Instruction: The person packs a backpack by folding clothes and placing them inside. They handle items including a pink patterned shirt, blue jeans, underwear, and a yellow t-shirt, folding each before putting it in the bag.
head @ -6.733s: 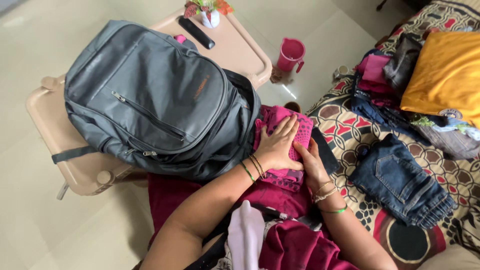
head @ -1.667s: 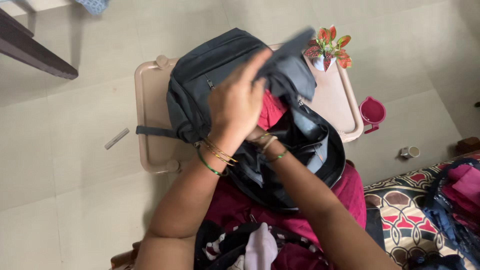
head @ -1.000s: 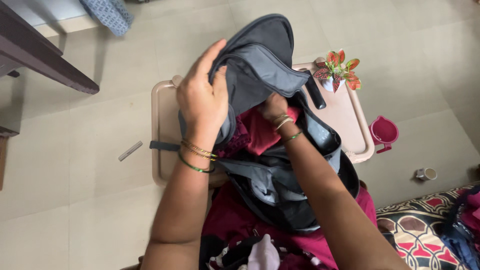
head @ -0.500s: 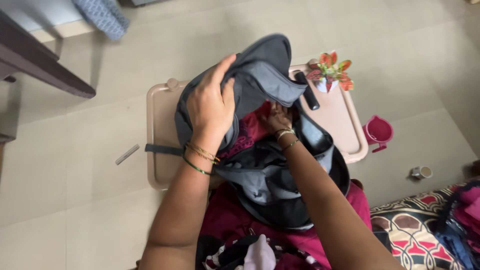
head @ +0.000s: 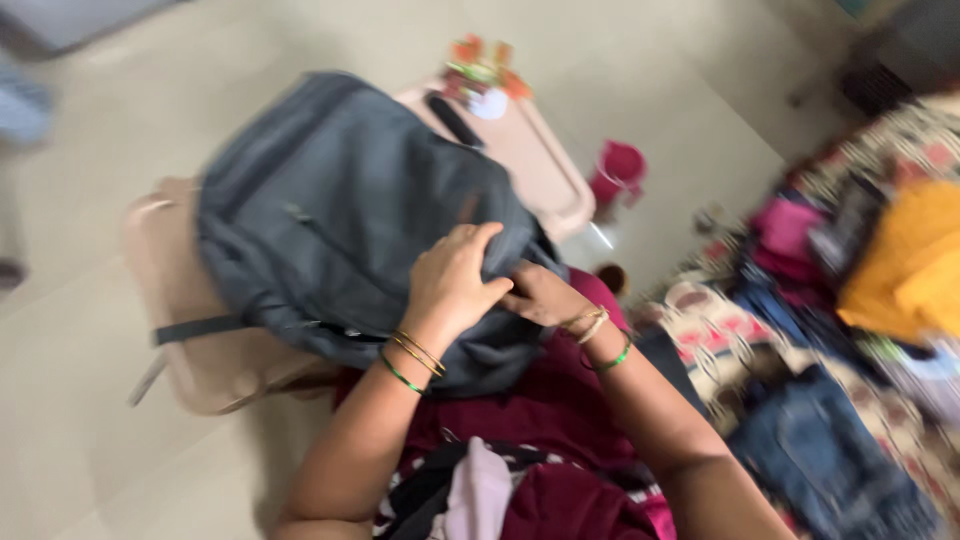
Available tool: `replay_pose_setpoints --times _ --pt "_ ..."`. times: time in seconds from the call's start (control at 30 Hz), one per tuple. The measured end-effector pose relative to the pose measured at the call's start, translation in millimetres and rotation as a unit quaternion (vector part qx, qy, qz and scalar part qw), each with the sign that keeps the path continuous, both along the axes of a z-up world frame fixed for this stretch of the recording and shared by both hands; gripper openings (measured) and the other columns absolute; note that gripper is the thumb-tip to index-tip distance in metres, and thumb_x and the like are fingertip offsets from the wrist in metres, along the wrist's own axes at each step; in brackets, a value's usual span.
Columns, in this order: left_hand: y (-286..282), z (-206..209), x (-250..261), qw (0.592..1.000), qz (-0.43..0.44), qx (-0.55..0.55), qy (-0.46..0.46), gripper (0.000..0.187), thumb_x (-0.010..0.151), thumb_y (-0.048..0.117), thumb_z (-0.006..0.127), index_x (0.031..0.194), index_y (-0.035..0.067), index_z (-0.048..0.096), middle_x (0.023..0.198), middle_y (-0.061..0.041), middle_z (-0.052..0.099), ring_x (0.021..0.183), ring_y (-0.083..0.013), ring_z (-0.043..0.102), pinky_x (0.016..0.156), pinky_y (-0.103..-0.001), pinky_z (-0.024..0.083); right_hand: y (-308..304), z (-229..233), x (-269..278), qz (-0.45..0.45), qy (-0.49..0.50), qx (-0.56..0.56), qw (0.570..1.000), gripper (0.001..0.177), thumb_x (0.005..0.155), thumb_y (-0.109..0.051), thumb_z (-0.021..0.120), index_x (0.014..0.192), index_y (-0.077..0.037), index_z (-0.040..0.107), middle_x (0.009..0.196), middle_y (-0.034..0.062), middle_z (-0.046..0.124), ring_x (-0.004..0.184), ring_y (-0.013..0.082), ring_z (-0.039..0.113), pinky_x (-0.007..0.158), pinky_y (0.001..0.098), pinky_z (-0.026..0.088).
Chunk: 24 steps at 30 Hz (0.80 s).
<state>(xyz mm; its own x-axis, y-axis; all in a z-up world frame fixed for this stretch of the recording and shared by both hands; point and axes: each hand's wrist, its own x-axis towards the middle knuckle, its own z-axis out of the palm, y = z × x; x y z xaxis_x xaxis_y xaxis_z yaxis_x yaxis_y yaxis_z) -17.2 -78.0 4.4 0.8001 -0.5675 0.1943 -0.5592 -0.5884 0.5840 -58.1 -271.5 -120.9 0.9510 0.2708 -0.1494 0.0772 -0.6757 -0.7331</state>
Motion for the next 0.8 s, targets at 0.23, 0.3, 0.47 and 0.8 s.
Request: replay_pose_setpoints --times 0.23,0.3,0.47,0.8 --pt "-92.3 1.1 -48.7 0.984 -0.167 -0.025 0.060 0.059 0.081 0.040 0.080 0.130 0.011 0.062 0.117 -0.013 0.070 0.108 -0.0337 0.067 0.087 -0.043 0.052 -63.1 31.5 -90.4 -0.102 -0.232 0.063 0.965 0.050 0.085 -0.010 0.071 0.131 0.002 0.058 0.132 0.0198 0.063 0.125 0.0366 0.060 0.107 0.0434 0.048" --pt "-115.7 11.2 -64.6 0.955 -0.270 -0.093 0.083 0.056 0.086 0.039 0.077 0.132 0.010 0.062 0.123 -0.012 0.070 0.113 -0.0313 0.067 0.092 -0.039 0.053 -87.8 30.7 -113.6 -0.160 -0.226 0.073 0.958 0.044 0.094 -0.012 0.071 0.134 0.001 0.058 0.132 0.0181 0.063 0.125 0.0331 0.061 0.107 0.0419 0.050" --pt "-151.2 67.7 -108.4 0.758 -0.514 -0.206 0.344 0.066 0.095 0.058 0.067 0.138 0.009 0.060 0.118 -0.004 0.076 0.119 -0.0156 0.073 0.111 -0.031 0.052 -131.2 18.1 -172.0 -0.310 -0.188 0.097 0.927 0.036 0.096 -0.013 0.068 0.130 -0.003 0.064 0.130 0.0135 0.067 0.120 0.0262 0.066 0.102 0.0359 0.053" --pt "-158.8 105.8 -173.7 0.442 -0.671 -0.223 0.552 0.060 0.100 0.049 0.063 0.140 0.005 0.058 0.126 -0.008 0.071 0.123 -0.0171 0.069 0.113 -0.034 0.051 -164.7 -8.4 -214.9 -0.413 -0.143 0.061 0.897 0.033 0.097 -0.015 0.071 0.127 -0.003 0.067 0.114 0.0115 0.073 0.108 0.0216 0.070 0.096 0.0333 0.053"
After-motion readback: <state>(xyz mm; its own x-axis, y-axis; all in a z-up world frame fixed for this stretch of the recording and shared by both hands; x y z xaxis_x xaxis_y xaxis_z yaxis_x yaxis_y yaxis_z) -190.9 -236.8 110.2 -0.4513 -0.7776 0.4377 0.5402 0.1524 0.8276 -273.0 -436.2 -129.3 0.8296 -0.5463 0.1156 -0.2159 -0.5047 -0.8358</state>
